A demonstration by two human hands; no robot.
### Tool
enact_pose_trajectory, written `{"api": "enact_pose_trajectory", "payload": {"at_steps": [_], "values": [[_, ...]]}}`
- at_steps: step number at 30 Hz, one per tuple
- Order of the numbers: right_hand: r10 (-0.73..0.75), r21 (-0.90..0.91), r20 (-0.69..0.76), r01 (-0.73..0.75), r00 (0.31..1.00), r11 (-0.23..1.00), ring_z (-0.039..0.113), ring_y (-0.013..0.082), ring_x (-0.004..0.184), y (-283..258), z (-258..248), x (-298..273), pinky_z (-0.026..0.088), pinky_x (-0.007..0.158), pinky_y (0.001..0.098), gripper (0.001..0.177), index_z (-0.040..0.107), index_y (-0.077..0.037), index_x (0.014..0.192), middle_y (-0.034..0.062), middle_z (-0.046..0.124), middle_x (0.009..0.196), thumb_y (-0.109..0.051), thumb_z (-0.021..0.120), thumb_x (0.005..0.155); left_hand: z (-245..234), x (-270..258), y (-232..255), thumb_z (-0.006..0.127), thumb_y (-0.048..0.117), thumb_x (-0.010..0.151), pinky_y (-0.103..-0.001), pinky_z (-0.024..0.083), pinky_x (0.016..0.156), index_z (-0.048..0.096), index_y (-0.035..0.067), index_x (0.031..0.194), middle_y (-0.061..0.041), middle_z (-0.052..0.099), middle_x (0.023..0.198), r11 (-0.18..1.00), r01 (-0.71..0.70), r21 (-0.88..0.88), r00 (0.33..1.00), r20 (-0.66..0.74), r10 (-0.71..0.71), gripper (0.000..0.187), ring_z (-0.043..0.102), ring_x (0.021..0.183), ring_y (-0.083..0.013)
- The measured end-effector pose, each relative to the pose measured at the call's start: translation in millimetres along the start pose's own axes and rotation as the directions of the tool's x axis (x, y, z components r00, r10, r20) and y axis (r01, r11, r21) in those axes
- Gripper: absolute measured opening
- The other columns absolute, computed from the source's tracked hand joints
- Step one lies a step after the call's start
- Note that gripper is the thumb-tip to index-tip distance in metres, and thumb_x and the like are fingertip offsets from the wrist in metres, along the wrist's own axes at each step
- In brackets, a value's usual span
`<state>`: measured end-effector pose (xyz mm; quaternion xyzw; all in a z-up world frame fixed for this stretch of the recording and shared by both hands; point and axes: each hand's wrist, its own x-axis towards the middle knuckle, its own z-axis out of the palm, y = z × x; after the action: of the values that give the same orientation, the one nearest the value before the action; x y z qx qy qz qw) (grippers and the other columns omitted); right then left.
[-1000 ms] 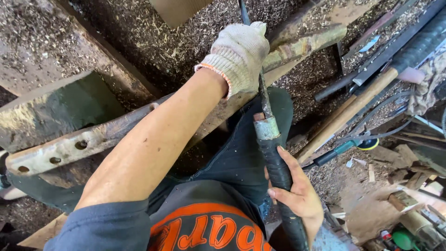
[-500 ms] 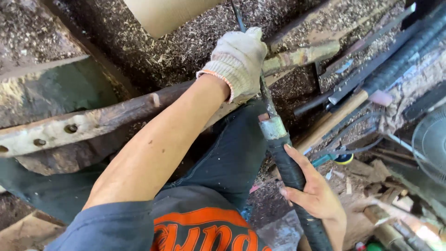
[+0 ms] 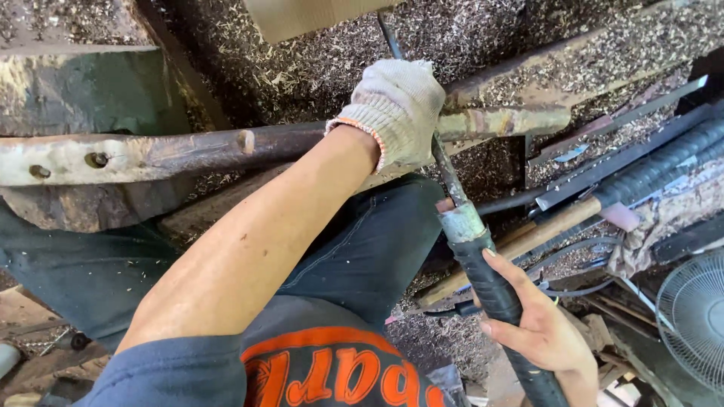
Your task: The person is carving and shaping a piece of wood using a traditional lathe and hand chisels.
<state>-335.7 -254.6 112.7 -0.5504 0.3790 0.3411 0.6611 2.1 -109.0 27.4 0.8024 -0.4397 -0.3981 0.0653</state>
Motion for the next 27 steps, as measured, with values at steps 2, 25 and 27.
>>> {"api": "enact_pose_trajectory", "payload": {"at_steps": [2, 25, 27], "values": [[0.024, -0.005, -0.013, -0.024, 1.000, 1.000, 0.060, 0.0137, 0.094, -2.2, 1.0, 0.3, 0.053, 0.079, 0.0284, 0.099, 0.031, -0.013, 0.161, 0.0102, 0.061, 0.115, 0.014, 0.072, 0.075, -1.8, -1.4, -0.4, 0.081, 0.036, 0.076, -0.045, 0.058, 0.082, 0.078, 0.013, 0.099, -0.016, 0.070, 0.105, 1.000, 0.012, 0.000, 1.000, 0.020, -0.012, 0.033, 0.071, 0.098, -0.0338], [-0.193, 0.048, -0.187, 0.205, 0.963, 0.978, 0.056, 0.0120, 0.096, 20.2, 99.7, 4.6, 0.051, 0.080, 0.0257, 0.097, 0.030, -0.006, 0.159, 0.0083, 0.056, 0.119, 0.016, 0.071, 0.074, 23.0, 14.7, -14.8, 0.084, 0.033, 0.064, -0.044, 0.056, 0.076, 0.075, 0.011, 0.095, -0.017, 0.065, 0.102, 0.977, -0.208, 0.045, 0.953, -0.214, 0.213, 0.039, 0.069, 0.092, -0.0375], [-0.148, 0.127, -0.220, 0.179, 0.964, 0.976, 0.059, 0.0122, 0.090, 22.3, 109.6, 6.6, 0.053, 0.071, 0.0259, 0.098, 0.030, -0.008, 0.160, 0.0095, 0.059, 0.117, 0.016, 0.071, 0.074, 21.7, 13.4, -15.9, 0.083, 0.030, 0.066, -0.044, 0.057, 0.077, 0.076, 0.012, 0.095, -0.017, 0.065, 0.101, 0.970, -0.236, 0.057, 0.951, -0.194, 0.242, 0.035, 0.069, 0.091, -0.0365]]}}
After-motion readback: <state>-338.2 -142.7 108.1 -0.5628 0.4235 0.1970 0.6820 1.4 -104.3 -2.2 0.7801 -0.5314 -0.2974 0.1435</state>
